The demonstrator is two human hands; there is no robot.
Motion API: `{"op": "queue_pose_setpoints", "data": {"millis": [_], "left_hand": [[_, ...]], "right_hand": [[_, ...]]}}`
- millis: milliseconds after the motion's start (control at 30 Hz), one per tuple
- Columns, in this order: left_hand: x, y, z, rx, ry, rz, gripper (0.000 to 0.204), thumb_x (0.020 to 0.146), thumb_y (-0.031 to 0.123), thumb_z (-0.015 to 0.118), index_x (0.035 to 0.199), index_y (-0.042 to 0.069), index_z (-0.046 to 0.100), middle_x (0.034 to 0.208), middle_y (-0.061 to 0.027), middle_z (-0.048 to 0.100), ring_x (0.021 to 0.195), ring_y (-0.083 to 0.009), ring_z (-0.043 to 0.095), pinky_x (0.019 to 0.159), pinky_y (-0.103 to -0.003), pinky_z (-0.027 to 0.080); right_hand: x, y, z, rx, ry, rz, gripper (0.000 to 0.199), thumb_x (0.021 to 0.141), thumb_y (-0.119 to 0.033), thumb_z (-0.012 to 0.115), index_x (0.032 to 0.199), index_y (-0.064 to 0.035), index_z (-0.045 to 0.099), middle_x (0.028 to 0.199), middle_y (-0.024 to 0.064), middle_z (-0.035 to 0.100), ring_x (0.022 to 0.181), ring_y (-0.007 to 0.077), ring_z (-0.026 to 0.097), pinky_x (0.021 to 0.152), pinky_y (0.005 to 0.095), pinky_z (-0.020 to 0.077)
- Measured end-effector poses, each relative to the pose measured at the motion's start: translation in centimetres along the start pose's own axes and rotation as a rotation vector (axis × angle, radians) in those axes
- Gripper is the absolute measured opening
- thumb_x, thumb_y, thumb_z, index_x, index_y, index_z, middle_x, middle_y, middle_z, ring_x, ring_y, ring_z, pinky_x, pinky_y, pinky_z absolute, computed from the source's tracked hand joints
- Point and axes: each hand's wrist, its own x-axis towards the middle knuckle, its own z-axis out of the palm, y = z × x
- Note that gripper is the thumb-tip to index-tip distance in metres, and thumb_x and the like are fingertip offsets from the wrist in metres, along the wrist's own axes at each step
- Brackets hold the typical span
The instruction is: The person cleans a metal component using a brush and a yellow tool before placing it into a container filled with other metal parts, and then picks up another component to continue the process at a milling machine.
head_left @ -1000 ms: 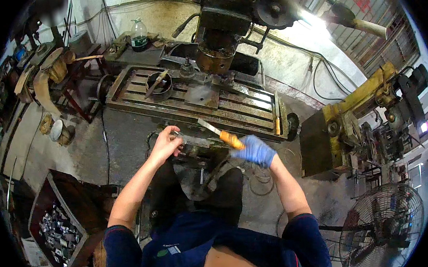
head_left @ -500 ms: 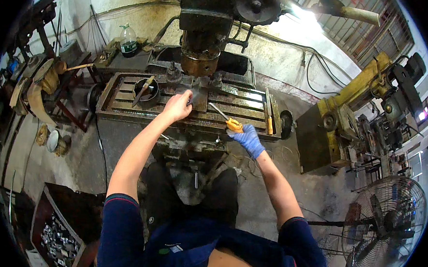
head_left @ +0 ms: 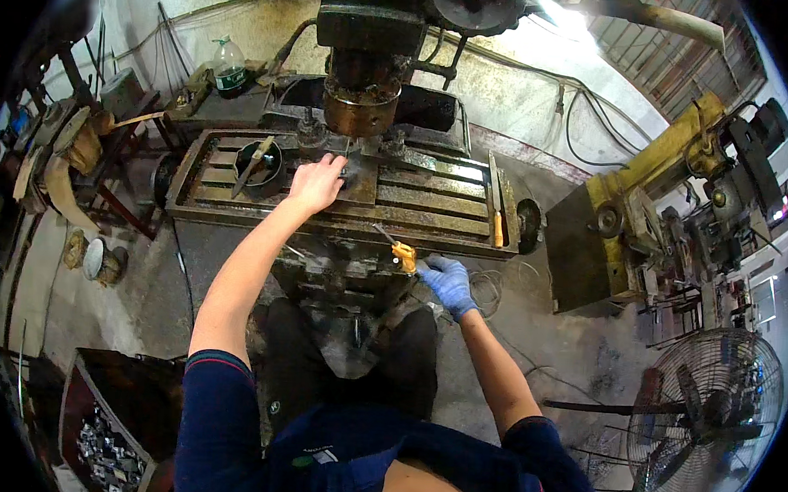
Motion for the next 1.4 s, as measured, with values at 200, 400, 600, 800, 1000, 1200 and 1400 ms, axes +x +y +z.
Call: {"op": "queue_pose_setpoints", "data": {"millis": [200,400,600,800,1000,1200,1400], "left_hand": [[2.1,-0.6,2.0,-0.059,0.063,-0.017,0.019,0.078,0.018,0.056,0.094,0.008,0.054,0.087,-0.0127,0.061,0.077,-0.0327,0.06,0.066,-0.044,0.048],[4.8,-0.6,3.7,-0.101,0.147,-0.058,0.019,0.077,0.02,0.059,0.092,0.009,0.058,0.087,-0.0133,0.062,0.078,-0.0332,0.06,0.067,-0.044,0.048],[5.2,0.3,3.0,-0.13,0.083,-0.458,0.032,0.075,0.025,0.062,0.104,0.012,0.054,0.086,-0.0143,0.063,0.082,-0.032,0.062,0.07,-0.043,0.049],[5.4,-1.6,3.3,-0.248,0.086,-0.403,0.039,0.073,0.027,0.064,0.111,0.017,0.058,0.092,-0.0136,0.064,0.087,-0.0304,0.061,0.075,-0.041,0.049],[6.6,-0.7,3.1,-0.28,0.07,-0.343,0.036,0.071,0.029,0.066,0.104,0.013,0.063,0.093,-0.0132,0.064,0.087,-0.0299,0.061,0.075,-0.04,0.049],[6.4,-2.1,3.6,-0.185,-0.006,-0.436,0.031,0.07,0.03,0.066,0.091,0.008,0.065,0.087,-0.0157,0.064,0.084,-0.0299,0.061,0.073,-0.04,0.049],[6.4,-1.4,3.4,-0.277,0.067,-0.422,0.033,0.069,0.034,0.067,0.075,0.001,0.063,0.077,-0.0184,0.063,0.078,-0.0341,0.061,0.068,-0.042,0.049]], "right_hand": [[-0.9,3.4,-2.2,0.125,0.052,-0.008,0.033,0.076,-0.023,0.066,0.094,0.0052,0.063,0.082,0.011,0.066,0.073,0.0136,0.06,0.067,0.0272,0.047],[-1.9,2.1,-5.5,0.255,0.158,0.008,0.03,0.075,-0.023,0.068,0.089,0.0034,0.065,0.075,0.009,0.066,0.069,0.0125,0.059,0.065,0.0264,0.0472],[-0.3,-4.6,-12.9,0.164,0.278,-0.145,0.025,0.075,-0.019,0.069,0.089,0.0013,0.065,0.075,0.0016,0.062,0.067,0.0073,0.051,0.059,0.024,0.0431],[5.6,-20.3,-27.1,0.461,0.638,-0.969,0.034,0.078,-0.022,0.063,0.105,-0.0018,0.059,0.1,0.0075,0.06,0.094,0.0155,0.053,0.085,0.0307,0.0407],[2.0,-30.1,-34.2,0.122,0.749,-1.17,0.034,0.088,-0.029,0.044,0.111,-0.0058,0.055,0.113,0.0164,0.055,0.109,0.0281,0.051,0.098,0.0451,0.0343],[-0.1,-23.1,-25.0,0.564,0.569,-1.198,0.028,0.089,-0.029,0.041,0.087,-0.0051,0.054,0.096,0.0147,0.057,0.107,0.0348,0.05,0.099,0.051,0.0326],[-0.6,-17.7,-21.4,0.441,0.664,-1.174,0.031,0.088,-0.033,0.043,0.071,-0.0062,0.044,0.082,0.0125,0.053,0.098,0.0332,0.052,0.097,0.0509,0.0318]]}}
